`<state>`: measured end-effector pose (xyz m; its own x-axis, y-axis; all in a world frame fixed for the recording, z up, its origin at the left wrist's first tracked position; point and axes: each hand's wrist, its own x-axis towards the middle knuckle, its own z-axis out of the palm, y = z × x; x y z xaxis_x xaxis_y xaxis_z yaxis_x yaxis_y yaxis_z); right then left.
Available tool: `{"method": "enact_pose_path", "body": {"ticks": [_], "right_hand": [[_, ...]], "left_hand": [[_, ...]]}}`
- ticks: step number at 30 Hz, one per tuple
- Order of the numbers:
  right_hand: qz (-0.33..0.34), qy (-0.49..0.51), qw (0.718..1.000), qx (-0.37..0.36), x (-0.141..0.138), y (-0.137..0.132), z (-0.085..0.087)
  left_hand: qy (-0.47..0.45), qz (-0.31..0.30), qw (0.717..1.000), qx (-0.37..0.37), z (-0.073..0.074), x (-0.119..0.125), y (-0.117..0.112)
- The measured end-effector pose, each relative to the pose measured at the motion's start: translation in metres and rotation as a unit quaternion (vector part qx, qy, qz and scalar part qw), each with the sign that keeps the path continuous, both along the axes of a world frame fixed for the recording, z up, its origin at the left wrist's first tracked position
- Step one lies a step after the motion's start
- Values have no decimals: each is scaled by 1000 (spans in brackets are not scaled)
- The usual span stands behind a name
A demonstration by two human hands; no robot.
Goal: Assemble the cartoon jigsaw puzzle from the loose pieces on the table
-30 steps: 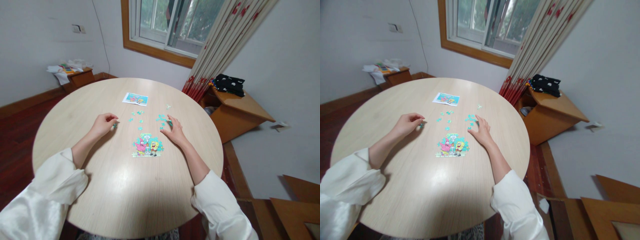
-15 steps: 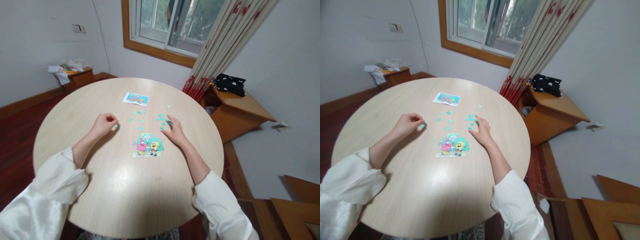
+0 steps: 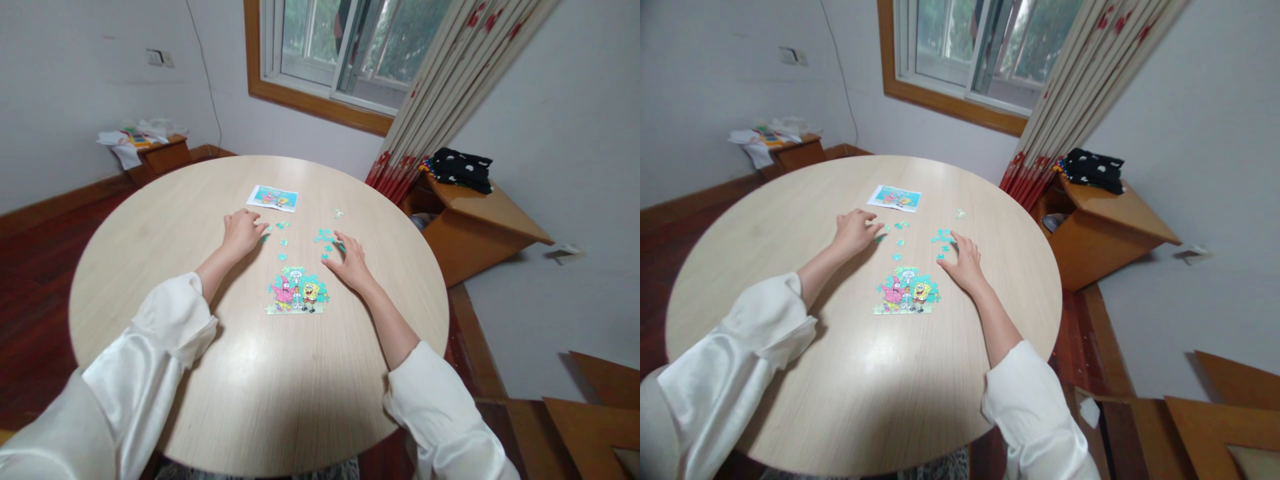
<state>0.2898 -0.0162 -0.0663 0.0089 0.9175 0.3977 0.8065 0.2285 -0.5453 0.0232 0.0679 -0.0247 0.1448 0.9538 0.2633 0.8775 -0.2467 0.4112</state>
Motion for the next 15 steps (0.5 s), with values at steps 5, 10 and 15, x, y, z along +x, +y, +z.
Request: {"method": "enact_pose_path", "body": {"ticks": [5, 10, 15], "right_hand": [[1, -2, 1000, -5, 0, -1, 2], [5, -7, 1000, -5, 0, 0, 1], [-7, 12, 1000, 27, -1, 0, 4]], "left_hand": [[38, -4, 996, -86, -5, 19, 18], [29, 4, 993, -111, -8, 18, 24], [-30, -37, 994, -95, -6, 15, 22]]}}
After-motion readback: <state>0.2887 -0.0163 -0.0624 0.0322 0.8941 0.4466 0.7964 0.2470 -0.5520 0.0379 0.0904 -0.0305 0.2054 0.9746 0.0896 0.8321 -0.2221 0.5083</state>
